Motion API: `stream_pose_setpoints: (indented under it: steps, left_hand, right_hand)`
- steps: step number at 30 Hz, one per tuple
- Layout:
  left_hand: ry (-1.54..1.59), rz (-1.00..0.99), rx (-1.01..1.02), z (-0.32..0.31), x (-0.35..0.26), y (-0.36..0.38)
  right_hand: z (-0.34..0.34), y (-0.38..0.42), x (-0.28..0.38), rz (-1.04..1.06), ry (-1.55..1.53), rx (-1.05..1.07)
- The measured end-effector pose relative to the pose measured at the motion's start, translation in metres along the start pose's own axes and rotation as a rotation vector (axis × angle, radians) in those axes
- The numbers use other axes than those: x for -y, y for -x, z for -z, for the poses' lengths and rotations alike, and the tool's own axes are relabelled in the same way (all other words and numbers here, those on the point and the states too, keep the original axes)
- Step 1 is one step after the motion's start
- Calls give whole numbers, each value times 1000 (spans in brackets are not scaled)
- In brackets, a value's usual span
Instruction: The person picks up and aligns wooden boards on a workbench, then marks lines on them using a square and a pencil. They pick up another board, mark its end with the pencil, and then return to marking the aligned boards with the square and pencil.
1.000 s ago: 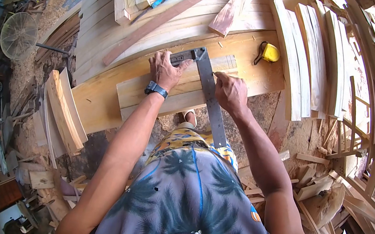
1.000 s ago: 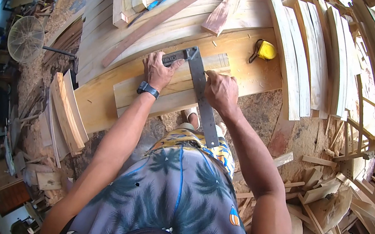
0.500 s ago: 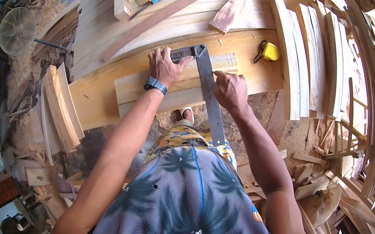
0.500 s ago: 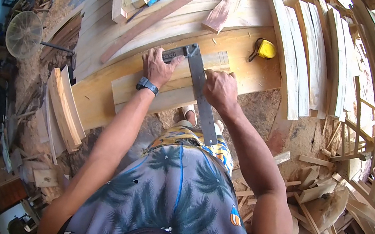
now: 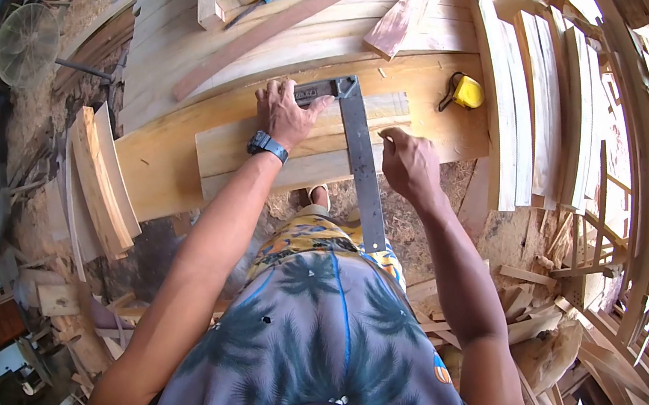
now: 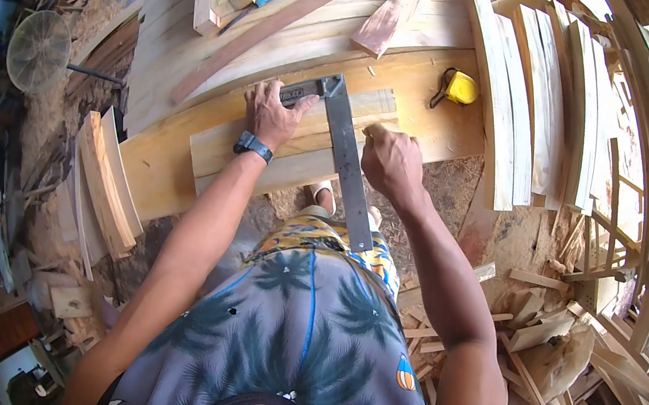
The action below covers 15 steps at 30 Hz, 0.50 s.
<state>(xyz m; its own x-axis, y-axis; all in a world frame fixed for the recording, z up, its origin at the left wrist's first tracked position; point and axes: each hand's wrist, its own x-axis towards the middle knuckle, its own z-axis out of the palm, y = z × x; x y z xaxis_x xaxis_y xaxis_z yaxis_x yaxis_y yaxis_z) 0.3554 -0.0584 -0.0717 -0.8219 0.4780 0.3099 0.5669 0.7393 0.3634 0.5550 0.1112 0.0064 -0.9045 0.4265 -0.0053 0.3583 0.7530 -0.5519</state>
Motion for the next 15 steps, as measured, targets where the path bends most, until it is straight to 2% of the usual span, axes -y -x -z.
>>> stream_pose_setpoints:
  steps: [1, 5, 15]
  left_hand:
    - [-1, -9, -3, 0, 0, -2]
    - [-4, -5, 13, 2, -1, -2]
    - [-10, 10, 47, 5, -3, -2]
  right_hand:
    - [-6, -10, -2, -15, -82, -90]
    - [-18, -25, -6, -91, -132, -60]
    - [-21, -27, -5, -59, -106, -55]
